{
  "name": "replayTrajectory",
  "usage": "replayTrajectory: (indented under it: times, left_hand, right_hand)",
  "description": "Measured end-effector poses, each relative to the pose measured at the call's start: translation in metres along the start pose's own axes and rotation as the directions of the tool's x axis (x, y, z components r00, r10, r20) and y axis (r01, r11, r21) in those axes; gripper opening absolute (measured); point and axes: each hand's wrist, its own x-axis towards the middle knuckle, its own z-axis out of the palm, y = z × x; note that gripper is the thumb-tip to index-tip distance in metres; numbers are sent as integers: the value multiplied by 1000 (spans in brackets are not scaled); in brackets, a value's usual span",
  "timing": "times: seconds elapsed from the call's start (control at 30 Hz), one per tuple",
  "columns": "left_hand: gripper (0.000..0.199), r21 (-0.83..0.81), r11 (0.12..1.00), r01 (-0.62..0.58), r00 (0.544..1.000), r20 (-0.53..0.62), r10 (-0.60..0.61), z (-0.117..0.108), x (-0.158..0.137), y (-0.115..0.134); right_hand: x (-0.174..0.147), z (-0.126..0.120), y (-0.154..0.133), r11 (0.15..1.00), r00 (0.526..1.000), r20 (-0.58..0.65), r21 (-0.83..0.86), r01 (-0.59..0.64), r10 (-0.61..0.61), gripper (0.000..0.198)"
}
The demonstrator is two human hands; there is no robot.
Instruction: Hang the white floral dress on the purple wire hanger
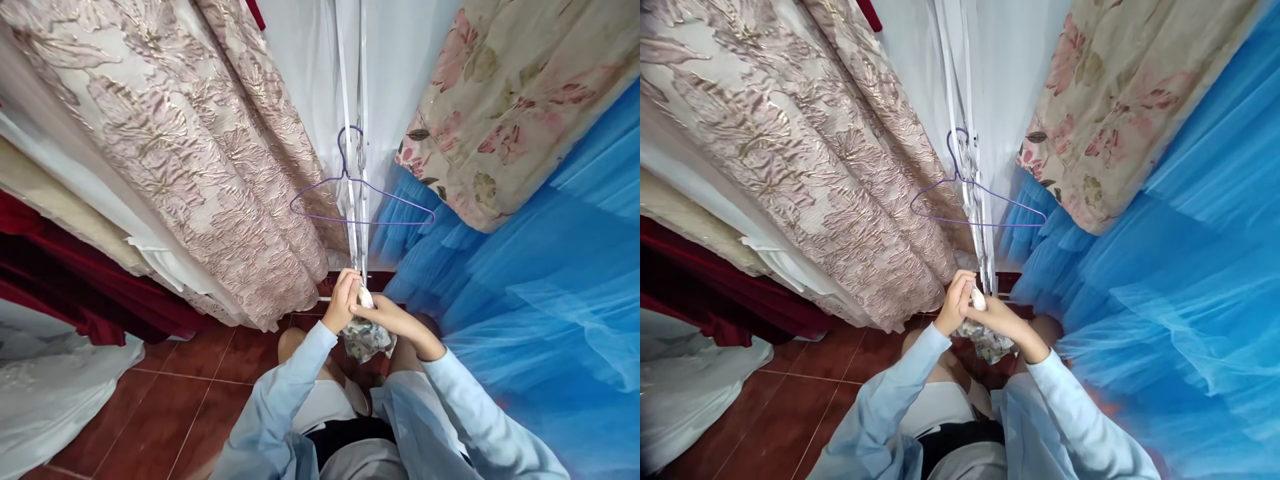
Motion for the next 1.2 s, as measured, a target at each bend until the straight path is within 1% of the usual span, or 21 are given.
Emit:
replayTrajectory:
  times: [0.07, 0.13, 0.2, 0.23, 0.3, 0.37, 0.47, 0.53, 0.57, 0.6, 0.63, 0.7, 0.73, 0.77, 0.8, 0.83, 0.9, 0.97, 1.03, 1.1, 1.2]
  left_hand:
    - [41, -177, 978, 106, 992, 89, -91, 4, 0, 5]
    - [50, -314, 918, 242, 952, 259, -163, 11, -7, 6]
    - [60, -349, 879, 325, 895, 413, -167, 19, -18, 5]
    - [62, -331, 880, 340, 872, 461, -164, 22, -24, 4]
    - [54, -244, 907, 345, 852, 486, -193, 22, -31, 0]
    - [44, -96, 938, 333, 853, 454, -257, 11, -32, -4]
    - [42, 103, 954, 282, 861, 411, -299, -26, -24, -12]
    - [39, 149, 956, 252, 874, 388, -291, -55, -16, -11]
    - [36, 155, 958, 242, 887, 364, -283, -66, -13, -8]
    - [34, 158, 960, 232, 901, 337, -274, -75, -11, -3]
    - [32, 162, 962, 219, 915, 310, -260, -80, -10, 5]
    - [30, 166, 971, 171, 932, 291, -214, -81, -9, 23]
    - [31, 167, 976, 137, 936, 301, -183, -77, -10, 33]
    - [31, 168, 981, 95, 937, 319, -145, -72, -10, 43]
    - [31, 167, 985, 51, 936, 336, -105, -67, -11, 50]
    - [31, 169, 986, 11, 935, 347, -70, -62, -11, 57]
    - [30, 182, 982, -38, 940, 341, -27, -57, -11, 63]
    - [26, 216, 975, -46, 949, 314, -25, -61, -11, 62]
    - [21, 275, 961, -40, 957, 288, -43, -75, -9, 53]
    - [17, 370, 927, -57, 959, 279, -52, -97, -5, 38]
    - [17, 570, 819, -67, 970, 228, -79, -141, 14, 9]
  right_hand:
    - [-11, -19, -11, 986, 999, -23, -167, 17, -22, 28]
    - [-19, -39, -25, 948, 987, -100, -306, 88, -124, 29]
    - [-28, -59, -40, 911, 960, -133, -368, 184, -248, 28]
    - [-32, -69, -47, 901, 948, -143, -379, 214, -285, 26]
    - [-40, -88, -60, 900, 938, -176, -377, 217, -300, 21]
    - [-48, -109, -71, 920, 941, -207, -346, 184, -267, 22]
    - [-58, -143, -78, 952, 964, -191, -278, 128, -185, 21]
    - [-55, -166, -79, 968, 956, -234, -216, 125, -175, 20]
    - [-50, -177, -78, 973, 935, -297, -182, 143, -193, 18]
    - [-41, -187, -77, 973, 894, -389, -155, 174, -222, 15]
    - [-30, -195, -76, 967, 835, -488, -137, 214, -254, 12]
    - [-1, -205, -76, 948, 706, -640, -131, 290, -304, 6]
    - [15, -207, -79, 937, 668, -671, -127, 325, -323, 4]
    - [31, -206, -82, 926, 650, -680, -117, 360, -338, 4]
    - [47, -204, -86, 917, 656, -669, -102, 386, -351, 4]
    - [61, -199, -91, 911, 680, -638, -88, 403, -362, 5]
    - [85, -186, -101, 908, 738, -553, -88, 409, -386, 7]
    - [101, -171, -107, 912, 795, -452, -139, 385, -405, 6]
    - [109, -159, -109, 921, 834, -392, -193, 338, -388, 15]
    - [110, -155, -106, 940, 860, -384, -194, 280, -336, 22]
    - [103, -162, -100, 970, 877, -415, -120, 213, -244, 23]
